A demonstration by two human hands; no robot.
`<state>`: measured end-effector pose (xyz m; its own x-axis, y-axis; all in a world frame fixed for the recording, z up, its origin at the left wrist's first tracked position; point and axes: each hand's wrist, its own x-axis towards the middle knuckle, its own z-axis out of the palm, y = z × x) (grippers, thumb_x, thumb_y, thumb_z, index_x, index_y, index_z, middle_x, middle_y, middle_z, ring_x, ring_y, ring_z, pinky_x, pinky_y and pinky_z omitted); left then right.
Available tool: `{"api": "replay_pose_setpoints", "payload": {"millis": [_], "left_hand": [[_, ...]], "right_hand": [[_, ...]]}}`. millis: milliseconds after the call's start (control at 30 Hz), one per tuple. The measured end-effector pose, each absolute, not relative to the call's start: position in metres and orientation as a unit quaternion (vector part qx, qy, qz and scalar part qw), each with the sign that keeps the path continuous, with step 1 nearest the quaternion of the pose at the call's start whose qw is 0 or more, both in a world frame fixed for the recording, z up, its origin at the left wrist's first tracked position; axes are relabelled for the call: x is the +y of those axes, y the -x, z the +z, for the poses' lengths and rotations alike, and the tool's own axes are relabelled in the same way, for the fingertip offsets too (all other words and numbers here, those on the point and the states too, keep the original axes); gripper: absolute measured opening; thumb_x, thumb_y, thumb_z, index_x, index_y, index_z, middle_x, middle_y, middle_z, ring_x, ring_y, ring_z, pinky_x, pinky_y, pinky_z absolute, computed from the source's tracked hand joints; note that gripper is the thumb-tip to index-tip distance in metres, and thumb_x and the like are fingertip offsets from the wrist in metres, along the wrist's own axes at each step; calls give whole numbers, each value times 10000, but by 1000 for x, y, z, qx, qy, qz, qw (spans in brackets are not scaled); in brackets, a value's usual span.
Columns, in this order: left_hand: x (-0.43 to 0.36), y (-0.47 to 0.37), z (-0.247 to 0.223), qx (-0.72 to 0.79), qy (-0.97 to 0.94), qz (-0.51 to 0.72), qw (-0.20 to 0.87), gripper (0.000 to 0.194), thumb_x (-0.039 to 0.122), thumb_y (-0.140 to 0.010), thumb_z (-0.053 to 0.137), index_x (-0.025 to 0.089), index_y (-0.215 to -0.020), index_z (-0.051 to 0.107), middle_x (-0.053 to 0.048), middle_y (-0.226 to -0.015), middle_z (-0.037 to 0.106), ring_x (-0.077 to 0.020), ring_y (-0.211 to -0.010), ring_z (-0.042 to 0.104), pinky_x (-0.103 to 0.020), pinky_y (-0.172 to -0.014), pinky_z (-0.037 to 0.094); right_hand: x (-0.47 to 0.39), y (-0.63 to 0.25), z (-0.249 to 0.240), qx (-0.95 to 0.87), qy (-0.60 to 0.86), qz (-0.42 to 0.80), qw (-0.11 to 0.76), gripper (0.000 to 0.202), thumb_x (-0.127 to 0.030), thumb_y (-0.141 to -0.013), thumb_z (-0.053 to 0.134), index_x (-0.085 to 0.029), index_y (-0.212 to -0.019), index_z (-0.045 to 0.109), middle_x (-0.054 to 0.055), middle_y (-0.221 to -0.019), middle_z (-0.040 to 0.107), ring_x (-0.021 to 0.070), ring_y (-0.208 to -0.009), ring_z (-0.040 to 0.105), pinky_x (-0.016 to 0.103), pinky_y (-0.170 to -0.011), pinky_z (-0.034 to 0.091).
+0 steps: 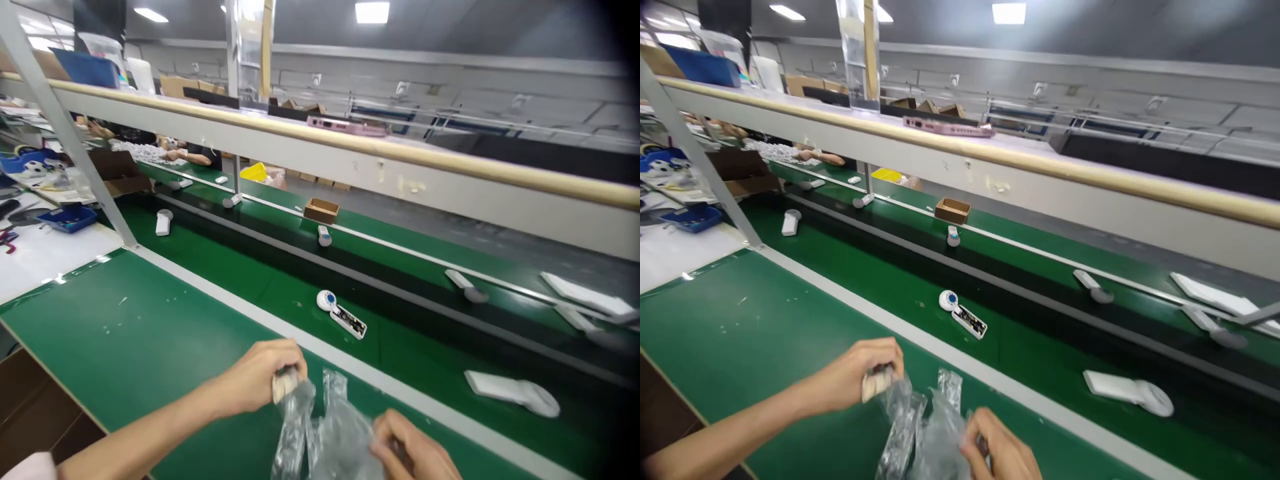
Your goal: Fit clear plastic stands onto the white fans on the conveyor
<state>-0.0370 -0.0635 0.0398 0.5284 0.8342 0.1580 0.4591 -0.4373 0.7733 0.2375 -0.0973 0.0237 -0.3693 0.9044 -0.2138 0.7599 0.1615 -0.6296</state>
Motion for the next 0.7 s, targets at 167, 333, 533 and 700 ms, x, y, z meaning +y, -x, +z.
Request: {"api": "replay_pose_setpoints", "payload": {"millis": [167,333,533,700], "left_hand": [[-59,44,55,386,-803,264,371,162,123,-840,458,175,-826,610,-37,-915,581,-128,-808,556,-230,-718,432],[-57,52,70,359,-785,283,418,153,205,-869,481,177,-838,628,-34,-952,534,-136,-887,552,-250,-787,445],[-89,44,75,325,-784,177,499,142,91,-738,563,194,-778,653,-52,-1273,449,-224,-1130,478,-282,-829,435],[-148,54,34,428,-685,176,563,53,165,-756,549,197,-788,578,-8,-872,580,-148,-801,536,-245,-726,429]], "right_hand": [[-104,-223,56,-786,515,296,170,174,-268,-876,447,-236,-705,457,3,-858,562,117,-639,545,220,-581,442],[-103,-223,77,-777,523,284,203,165,-260,-874,481,-234,-711,482,17,-946,558,119,-665,534,227,-559,421],[-115,-179,56,-727,496,407,244,172,-197,-848,490,-208,-676,489,13,-844,559,132,-748,534,234,-638,418],[-148,-106,4,-568,446,635,274,93,-226,-812,511,-200,-723,513,-24,-659,545,112,-611,541,209,-556,420]]}}
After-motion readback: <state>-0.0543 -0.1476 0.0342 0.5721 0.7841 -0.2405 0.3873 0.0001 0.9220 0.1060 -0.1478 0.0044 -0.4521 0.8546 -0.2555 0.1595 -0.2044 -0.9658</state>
